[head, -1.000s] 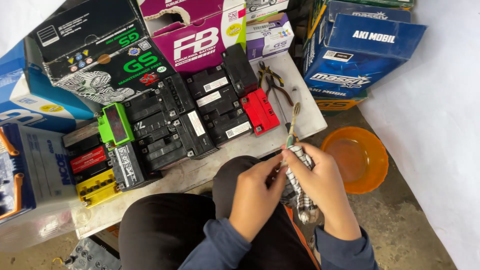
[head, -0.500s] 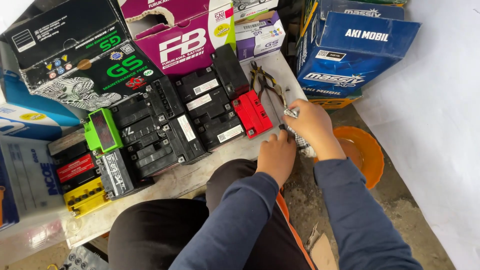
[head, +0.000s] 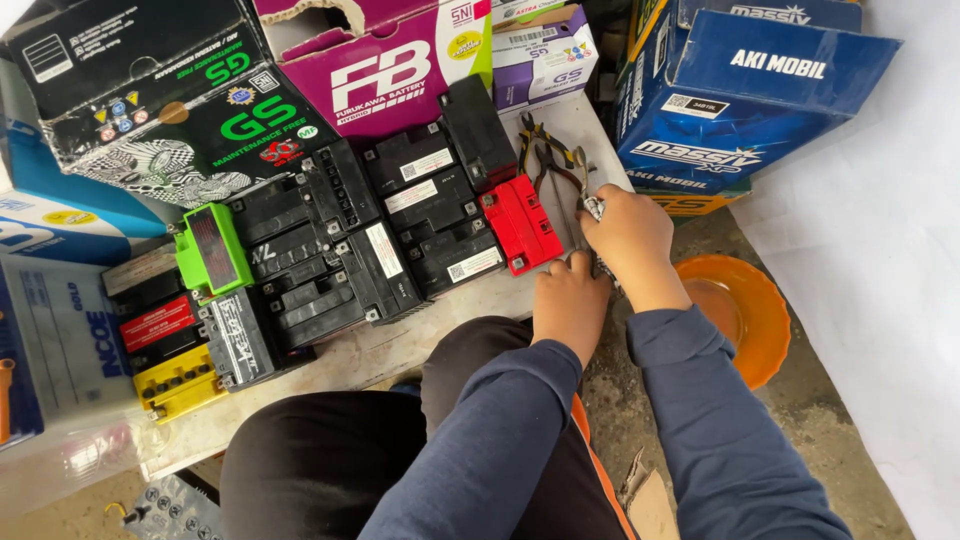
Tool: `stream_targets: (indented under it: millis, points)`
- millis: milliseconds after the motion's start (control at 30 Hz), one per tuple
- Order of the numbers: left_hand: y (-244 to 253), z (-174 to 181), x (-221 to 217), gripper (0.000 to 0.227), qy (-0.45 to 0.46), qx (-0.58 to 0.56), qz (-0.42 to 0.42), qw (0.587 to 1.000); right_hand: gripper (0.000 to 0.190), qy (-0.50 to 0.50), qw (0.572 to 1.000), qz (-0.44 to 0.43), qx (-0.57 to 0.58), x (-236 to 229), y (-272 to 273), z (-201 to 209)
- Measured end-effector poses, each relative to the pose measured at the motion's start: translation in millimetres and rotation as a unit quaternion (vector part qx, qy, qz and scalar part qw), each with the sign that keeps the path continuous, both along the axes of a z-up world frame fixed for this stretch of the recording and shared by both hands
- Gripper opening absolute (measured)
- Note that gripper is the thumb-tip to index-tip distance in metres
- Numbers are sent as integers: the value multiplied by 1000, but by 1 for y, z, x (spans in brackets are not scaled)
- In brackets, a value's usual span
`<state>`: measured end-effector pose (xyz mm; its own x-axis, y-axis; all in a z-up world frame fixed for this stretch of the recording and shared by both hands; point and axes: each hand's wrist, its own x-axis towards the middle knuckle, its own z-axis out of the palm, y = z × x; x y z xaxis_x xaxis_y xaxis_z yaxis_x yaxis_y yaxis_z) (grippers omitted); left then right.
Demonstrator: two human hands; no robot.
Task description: The person is cleaning small lead-acid batteries with a cloth and arranging them on a workspace.
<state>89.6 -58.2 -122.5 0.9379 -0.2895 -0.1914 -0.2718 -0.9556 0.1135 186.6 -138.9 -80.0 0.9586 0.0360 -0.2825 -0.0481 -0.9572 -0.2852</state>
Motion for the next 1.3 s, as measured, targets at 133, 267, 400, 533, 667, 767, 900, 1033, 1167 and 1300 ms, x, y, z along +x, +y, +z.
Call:
stream_targets:
  millis: [133,267,400,533,667,767,900,1033,1167,1300]
  points:
    - [-4,-1,-1,13,-2,16,1,1000,46,-48,998,26,-30,8,5,-12]
    - [-7,-15,-2,7,1,15,11,1000,37,-194,968,156,-15,22,13,-23]
    - [-3,-3,-2,6,18,2,7,1000,42,-196,958,207,-21,33,16,-37]
    - [-4,-5,0,6,38,3,12,999,45,-189,959,209,-37,35,18,-36]
    - [-6,-8,-1,3,12,-5,22,1000,48,-168,965,200,-19,33,16,-26]
    - [-6,-3,-3,2,2,3,31,1000,43,-175,968,181,13,22,14,-15]
    - [-8,-11,-4,2,-32,2,45,998,31,-290,945,135,66,2,-1,-6]
    - [-5,-5,-7,12,10,36,13,999,28,-324,935,79,123,-12,-9,-1]
    - [-1,1,-9,13,3,27,9,1000,23,-327,934,51,132,-23,-12,2]
    - [15,36,-7,15,30,-47,22,998,20,-340,911,-20,231,-47,-6,25]
